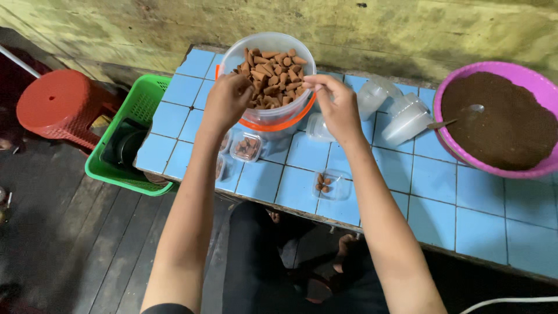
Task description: The person transfers small brown cone-shaped items from a large bucket into small clear plastic containers on a tiled table. They fill each container by hand, close it with a lid, and set it aside before repeating the process with a new container.
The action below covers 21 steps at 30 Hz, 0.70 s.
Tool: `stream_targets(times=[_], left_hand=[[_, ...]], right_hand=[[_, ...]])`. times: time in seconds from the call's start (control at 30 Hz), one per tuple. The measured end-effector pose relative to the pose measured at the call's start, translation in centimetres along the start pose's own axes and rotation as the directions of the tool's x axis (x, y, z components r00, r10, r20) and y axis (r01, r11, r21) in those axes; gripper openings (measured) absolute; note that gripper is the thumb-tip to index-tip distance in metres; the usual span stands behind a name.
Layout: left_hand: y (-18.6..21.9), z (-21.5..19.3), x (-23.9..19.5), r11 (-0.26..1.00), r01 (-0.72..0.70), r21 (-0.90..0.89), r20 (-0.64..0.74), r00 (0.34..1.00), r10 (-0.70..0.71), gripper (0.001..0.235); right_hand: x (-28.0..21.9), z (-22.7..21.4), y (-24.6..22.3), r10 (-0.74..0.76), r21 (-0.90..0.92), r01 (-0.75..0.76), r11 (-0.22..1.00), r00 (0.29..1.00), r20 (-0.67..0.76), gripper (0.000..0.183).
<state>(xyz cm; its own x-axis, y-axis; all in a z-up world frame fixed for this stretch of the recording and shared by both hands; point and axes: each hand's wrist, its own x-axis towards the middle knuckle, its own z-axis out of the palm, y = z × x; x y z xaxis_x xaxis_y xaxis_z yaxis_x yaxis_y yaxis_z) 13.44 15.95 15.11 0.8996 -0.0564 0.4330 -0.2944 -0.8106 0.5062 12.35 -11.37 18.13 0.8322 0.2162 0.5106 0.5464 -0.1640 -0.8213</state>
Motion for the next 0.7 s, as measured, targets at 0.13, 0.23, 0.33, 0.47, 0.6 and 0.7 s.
stream_targets(times=[0.13, 0.23, 0.33, 0.47, 0.6, 0.7], left_hand=[[-0.8, 2.0, 1.5, 0.989, -0.01, 0.15, 0.131, 0.991, -0.01, 0.012], [-1.2, 2.9, 2.0, 0.947, 0.05, 0.318, 0.246, 0.96, -0.134, 0.029], [0.0, 2.3, 2.4, 0.919, 0.082, 0.387, 0.33, 0.918, -0.22, 0.033], [-0.2, 2.9, 3.5, 0.884, 0.152, 0.442, 0.423, 0.834, -0.355, 0.034], [-3.4, 5.1, 4.2, 0.877, 0.155, 0.455, 0.427, 0.826, -0.367, 0.024], [-0.9, 3.2, 3.8, 0.887, 0.145, 0.438, 0.452, 0.818, -0.357, 0.019]], right_hand=[[1.8, 1.0, -1.0, -0.046, -0.165, 0.067, 0.984, 0.991, 0.129, 0.036], [2.8, 1.2, -0.8, -0.063, -0.277, 0.142, 0.951, 0.96, 0.274, 0.038], [3.9, 1.5, 1.0, 0.086, -0.414, 0.079, 0.907, 0.926, 0.366, 0.039], [5.3, 2.1, 4.5, 0.063, -0.641, 0.239, 0.73, 0.909, 0.411, 0.029], [6.4, 3.3, 6.6, 0.213, -0.786, 0.244, 0.567, 0.879, 0.426, 0.022], [6.6, 4.6, 7.9, 0.293, -0.856, 0.24, 0.458, 0.868, 0.4, 0.025]])
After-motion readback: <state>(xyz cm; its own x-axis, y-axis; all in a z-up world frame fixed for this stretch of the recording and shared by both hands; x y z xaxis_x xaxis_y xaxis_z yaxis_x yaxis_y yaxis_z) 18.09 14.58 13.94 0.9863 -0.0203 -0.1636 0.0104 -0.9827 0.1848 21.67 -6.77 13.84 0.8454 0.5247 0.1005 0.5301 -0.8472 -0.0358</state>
